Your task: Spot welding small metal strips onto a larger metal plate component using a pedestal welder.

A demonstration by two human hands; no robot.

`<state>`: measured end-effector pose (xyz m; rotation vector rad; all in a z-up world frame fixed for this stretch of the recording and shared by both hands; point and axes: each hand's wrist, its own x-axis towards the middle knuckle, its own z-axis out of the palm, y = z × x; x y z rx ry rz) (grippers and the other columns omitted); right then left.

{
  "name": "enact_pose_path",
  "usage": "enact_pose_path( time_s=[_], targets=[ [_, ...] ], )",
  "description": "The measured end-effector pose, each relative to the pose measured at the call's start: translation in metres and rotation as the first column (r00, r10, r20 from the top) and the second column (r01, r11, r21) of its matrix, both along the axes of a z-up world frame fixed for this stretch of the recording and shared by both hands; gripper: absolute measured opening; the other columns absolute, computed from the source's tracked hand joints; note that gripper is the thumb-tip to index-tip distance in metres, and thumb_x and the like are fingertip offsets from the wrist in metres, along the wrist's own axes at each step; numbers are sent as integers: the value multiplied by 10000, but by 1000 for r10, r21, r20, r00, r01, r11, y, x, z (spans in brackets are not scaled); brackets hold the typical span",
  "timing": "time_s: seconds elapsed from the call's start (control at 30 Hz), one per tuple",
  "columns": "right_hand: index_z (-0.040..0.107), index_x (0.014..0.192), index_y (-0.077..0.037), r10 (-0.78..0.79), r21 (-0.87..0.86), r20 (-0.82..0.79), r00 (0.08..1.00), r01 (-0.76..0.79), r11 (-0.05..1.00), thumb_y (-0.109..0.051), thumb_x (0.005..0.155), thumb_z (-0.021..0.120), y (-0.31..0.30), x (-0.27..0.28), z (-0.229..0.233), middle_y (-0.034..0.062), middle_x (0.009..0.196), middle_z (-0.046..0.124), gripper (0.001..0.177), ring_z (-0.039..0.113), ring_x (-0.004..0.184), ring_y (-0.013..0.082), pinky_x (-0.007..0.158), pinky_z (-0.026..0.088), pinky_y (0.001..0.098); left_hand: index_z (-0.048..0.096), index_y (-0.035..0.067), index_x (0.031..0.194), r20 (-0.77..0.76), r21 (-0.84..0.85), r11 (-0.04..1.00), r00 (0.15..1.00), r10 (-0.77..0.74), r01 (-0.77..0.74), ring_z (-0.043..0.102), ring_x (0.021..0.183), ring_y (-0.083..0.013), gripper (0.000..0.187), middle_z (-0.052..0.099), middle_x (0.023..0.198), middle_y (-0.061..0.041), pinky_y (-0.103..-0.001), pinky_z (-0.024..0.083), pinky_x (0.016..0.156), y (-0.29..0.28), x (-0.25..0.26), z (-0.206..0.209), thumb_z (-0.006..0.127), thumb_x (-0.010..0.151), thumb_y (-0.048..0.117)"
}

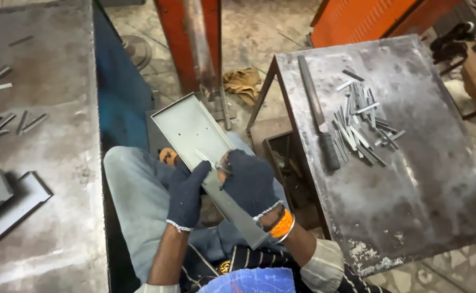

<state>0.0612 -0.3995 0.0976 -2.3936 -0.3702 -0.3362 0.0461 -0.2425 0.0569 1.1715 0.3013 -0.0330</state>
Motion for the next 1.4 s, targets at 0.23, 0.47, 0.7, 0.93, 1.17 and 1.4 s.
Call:
enact_pose_path(
  time_s=[0.23, 0.47, 0.7, 0.93, 1.17, 1.4],
  targets=[
    [698, 1094, -28, 93, 89, 1, 996, -93, 992, -209, 964, 692, 2, 2, 40, 177, 1008, 694, 223, 692, 898, 367, 750, 536, 442, 716, -40, 1086, 3, 136, 990, 999, 39, -39, 663, 796, -130, 241, 736, 937, -59, -293, 536, 692, 3, -1, -12, 676, 915, 124],
    [706, 1013, -75, 40, -27, 141, 989, -37, 999, -120, 905, 697, 22, 0, 32, 144, 960, 676, 117, 682, 888, 342, 773, 531, 431, 720, -33, 1080, 86, 135, 991, 996, 4, -16, 666, 818, -123, 240, 741, 938, -50, -279, 541, 728, 1, -1, -6, 672, 925, 143],
    [684, 1022, -95, 7, -14, 245, 970, -3, 1000, -91, 839, 697, 18, -8, 38, 116, 1030, 692, 184, 691, 908, 327, 790, 547, 417, 713, -32, 1116, 29, 59, 998, 1000, 0, -2, 683, 808, -132, 285, 757, 964, -53, -295, 560, 718, 4, -4, -1, 692, 908, 162],
    [677, 1014, -37, -106, -11, 158, 982, 109, 994, -227, 775, 800, -16, 9, 35, 128, 810, 668, 329, 681, 702, 340, 616, 522, 453, 715, -77, 1135, 78, 25, 1000, 997, 2, -4, 668, 824, -149, 314, 751, 970, -93, -306, 539, 732, 5, -3, -7, 741, 924, 154],
    [692, 1224, -36, 66, -194, 187, 980, -29, 981, -169, 911, 701, -16, 6, 38, 149, 802, 686, 340, 676, 658, 341, 607, 519, 452, 700, -40, 1141, 82, 140, 990, 997, -5, -7, 720, 807, -164, 365, 776, 979, -107, -309, 592, 719, 5, -10, 30, 762, 854, 176],
    [660, 1321, 0, 82, -148, 194, 978, -53, 988, -134, 918, 687, -10, 9, 76, 177, 727, 649, 426, 649, 590, 344, 552, 491, 445, 683, -15, 1130, 135, 367, 929, 991, -12, -39, 734, 802, -151, 381, 775, 957, -90, -306, 603, 708, 5, 4, 61, 795, 819, 174]
  ],
)
